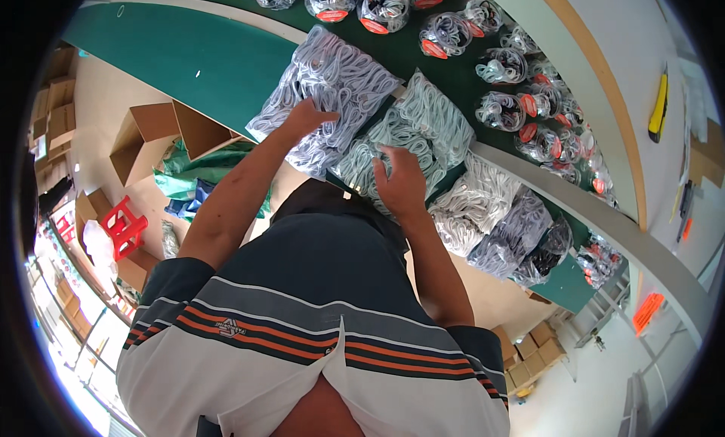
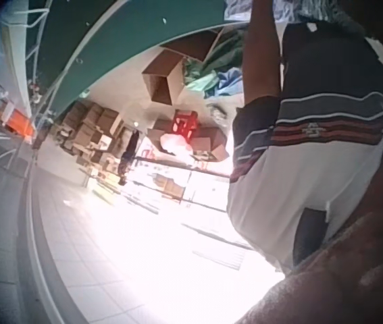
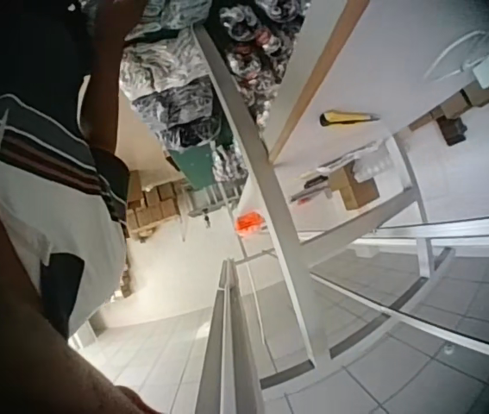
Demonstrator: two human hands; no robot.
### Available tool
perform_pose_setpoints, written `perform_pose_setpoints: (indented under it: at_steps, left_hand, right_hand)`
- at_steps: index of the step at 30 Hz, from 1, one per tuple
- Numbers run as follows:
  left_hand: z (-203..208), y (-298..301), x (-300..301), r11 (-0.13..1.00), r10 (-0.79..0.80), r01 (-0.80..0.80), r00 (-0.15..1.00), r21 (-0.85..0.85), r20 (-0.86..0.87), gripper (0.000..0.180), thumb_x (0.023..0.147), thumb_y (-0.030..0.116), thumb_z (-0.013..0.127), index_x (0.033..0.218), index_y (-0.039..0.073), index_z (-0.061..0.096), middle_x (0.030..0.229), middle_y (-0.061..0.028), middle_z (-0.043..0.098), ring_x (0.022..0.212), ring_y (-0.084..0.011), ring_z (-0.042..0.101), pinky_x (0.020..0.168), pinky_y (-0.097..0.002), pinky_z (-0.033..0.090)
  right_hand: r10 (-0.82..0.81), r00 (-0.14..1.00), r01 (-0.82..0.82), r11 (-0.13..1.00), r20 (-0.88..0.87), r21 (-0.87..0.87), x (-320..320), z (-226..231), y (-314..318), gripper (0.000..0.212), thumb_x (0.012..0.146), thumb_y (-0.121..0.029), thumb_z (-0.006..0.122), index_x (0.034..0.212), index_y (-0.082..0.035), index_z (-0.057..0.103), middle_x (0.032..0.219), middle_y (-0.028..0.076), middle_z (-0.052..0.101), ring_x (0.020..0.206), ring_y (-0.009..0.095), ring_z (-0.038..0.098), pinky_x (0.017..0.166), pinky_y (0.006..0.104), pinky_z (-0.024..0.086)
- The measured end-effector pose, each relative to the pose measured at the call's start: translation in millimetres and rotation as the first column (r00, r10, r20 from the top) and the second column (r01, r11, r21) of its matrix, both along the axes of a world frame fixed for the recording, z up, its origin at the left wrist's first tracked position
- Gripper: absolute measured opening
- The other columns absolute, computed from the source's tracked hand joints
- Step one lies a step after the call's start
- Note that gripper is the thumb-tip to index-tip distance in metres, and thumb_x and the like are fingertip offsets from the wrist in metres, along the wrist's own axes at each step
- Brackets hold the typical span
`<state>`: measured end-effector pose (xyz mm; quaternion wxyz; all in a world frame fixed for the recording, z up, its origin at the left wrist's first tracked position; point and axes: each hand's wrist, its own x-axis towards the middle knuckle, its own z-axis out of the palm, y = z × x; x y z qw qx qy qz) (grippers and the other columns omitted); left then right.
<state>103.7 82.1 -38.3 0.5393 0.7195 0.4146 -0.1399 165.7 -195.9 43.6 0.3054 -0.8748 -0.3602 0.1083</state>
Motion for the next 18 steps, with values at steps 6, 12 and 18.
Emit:
perform_pose_setpoints:
  at_steps: [6,12,18]
  left_hand:
    - [-32.2,-10.7,10.1,0.921,-0.220,0.256,0.964,0.293,-0.150,0.054,0.079,0.039,0.084,0.104,-0.007,0.072,0.087,-0.0134,0.072,0.076,-0.0258,0.065,0.074,-0.0377,0.055]
    - [3.4,33.2,0.1,0.991,-0.128,0.121,0.983,-0.064,-0.130,0.056,0.078,0.040,0.083,0.105,-0.008,0.073,0.086,-0.0145,0.071,0.077,-0.0259,0.065,0.076,-0.0375,0.055]
    - [57.9,41.1,-38.9,0.950,0.038,-0.038,0.999,-0.309,-0.008,0.046,0.086,0.029,0.078,0.111,-0.008,0.073,0.092,-0.0133,0.072,0.081,-0.0211,0.066,0.077,-0.0340,0.054]
  right_hand:
    - [0.041,0.999,-0.041,0.999,-0.008,-0.023,5.5,-2.5,6.7,0.030,0.096,-0.021,0.070,0.122,-0.006,0.070,0.115,0.010,0.073,0.102,0.032,0.068,0.090,0.0396,0.055]
    - [-0.002,0.990,-0.001,1.000,-0.142,-0.019,6.8,-1.5,19.5,0.033,0.097,-0.024,0.072,0.122,-0.004,0.069,0.114,0.011,0.074,0.102,0.031,0.070,0.090,0.0395,0.056]
    - [-0.018,0.904,0.081,0.988,-0.428,0.130,-3.9,2.0,80.0,0.034,0.100,-0.030,0.071,0.118,0.000,0.070,0.109,0.013,0.076,0.093,0.027,0.073,0.084,0.0359,0.058]
